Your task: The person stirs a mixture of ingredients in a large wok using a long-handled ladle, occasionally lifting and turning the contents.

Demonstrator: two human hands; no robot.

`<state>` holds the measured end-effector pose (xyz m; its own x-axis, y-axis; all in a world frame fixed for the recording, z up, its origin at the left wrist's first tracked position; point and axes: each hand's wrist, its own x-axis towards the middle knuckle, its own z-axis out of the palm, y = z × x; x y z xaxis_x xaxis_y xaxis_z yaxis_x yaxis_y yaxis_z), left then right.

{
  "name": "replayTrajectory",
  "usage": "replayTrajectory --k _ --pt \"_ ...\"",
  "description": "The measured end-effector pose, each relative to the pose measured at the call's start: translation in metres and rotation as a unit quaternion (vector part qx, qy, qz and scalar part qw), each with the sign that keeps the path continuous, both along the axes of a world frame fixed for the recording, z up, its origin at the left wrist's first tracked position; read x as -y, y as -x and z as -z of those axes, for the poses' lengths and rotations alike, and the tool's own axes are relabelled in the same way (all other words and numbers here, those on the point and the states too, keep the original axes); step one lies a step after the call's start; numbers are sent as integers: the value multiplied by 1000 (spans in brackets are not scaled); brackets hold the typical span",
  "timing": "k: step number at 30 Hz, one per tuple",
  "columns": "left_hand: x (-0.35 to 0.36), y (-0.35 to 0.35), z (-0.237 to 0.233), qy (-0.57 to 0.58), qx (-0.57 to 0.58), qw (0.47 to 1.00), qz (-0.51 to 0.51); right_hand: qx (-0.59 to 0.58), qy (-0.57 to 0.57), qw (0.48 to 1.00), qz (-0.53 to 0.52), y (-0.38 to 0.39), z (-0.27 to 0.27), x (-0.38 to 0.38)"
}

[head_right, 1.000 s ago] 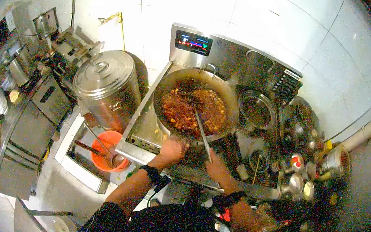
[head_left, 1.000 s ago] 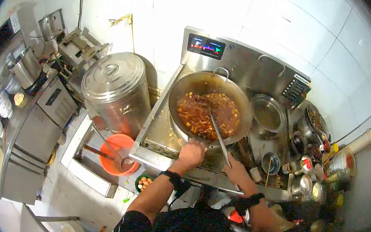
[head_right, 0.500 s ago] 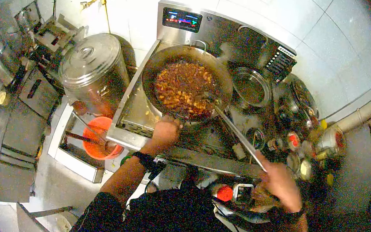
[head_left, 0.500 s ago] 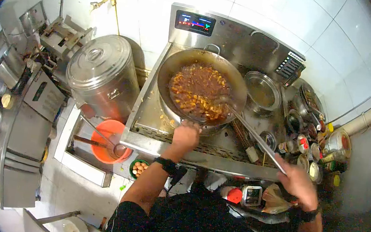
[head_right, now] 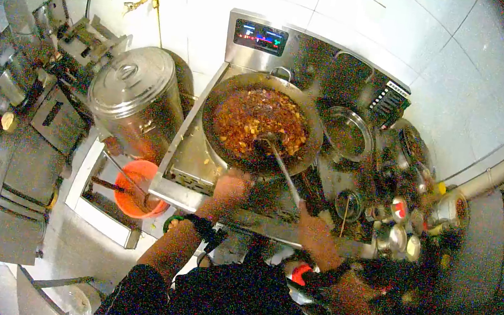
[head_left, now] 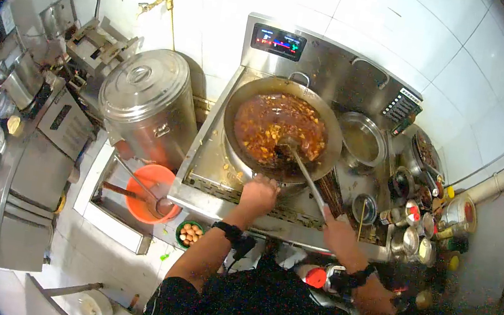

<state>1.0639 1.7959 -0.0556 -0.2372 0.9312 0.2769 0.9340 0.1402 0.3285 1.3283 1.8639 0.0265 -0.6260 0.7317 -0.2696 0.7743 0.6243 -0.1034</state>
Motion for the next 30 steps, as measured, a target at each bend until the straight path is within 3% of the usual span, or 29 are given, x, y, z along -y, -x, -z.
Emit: replayTrajectory --k 4,10,13,16,19,22,23,26,28,30 --pt "-5 4 10 -4 -2 1000 10 -10 19 998 58 44 24 -4" --pt "1 4 10 -71 4 997 36 -279 43 959 -1 81 99 -31" --pt "0 2 7 -77 -5 997 15 -345 251 900 91 92 83 -25" --pt "1 0 1 -66 -8 998 12 -381 433 796 183 91 38 -6" --pt "-1 0 8 -58 -12 998 12 -387 512 741 196 70 28 -4" --pt "-6 0 21 -3 -31 999 20 -306 477 805 179 45 -7 4" --pt "-3 -1 10 15 -12 1000 14 -287 517 790 164 31 -14 -1" --pt "0 -3 -7 53 14 998 5 -175 417 882 135 1 -38 -7" --pt "-6 -3 5 59 -8 998 6 -147 270 952 17 -31 -20 -26" --pt "-8 0 23 -28 -7 1000 6 -151 88 980 -99 -61 14 -41"
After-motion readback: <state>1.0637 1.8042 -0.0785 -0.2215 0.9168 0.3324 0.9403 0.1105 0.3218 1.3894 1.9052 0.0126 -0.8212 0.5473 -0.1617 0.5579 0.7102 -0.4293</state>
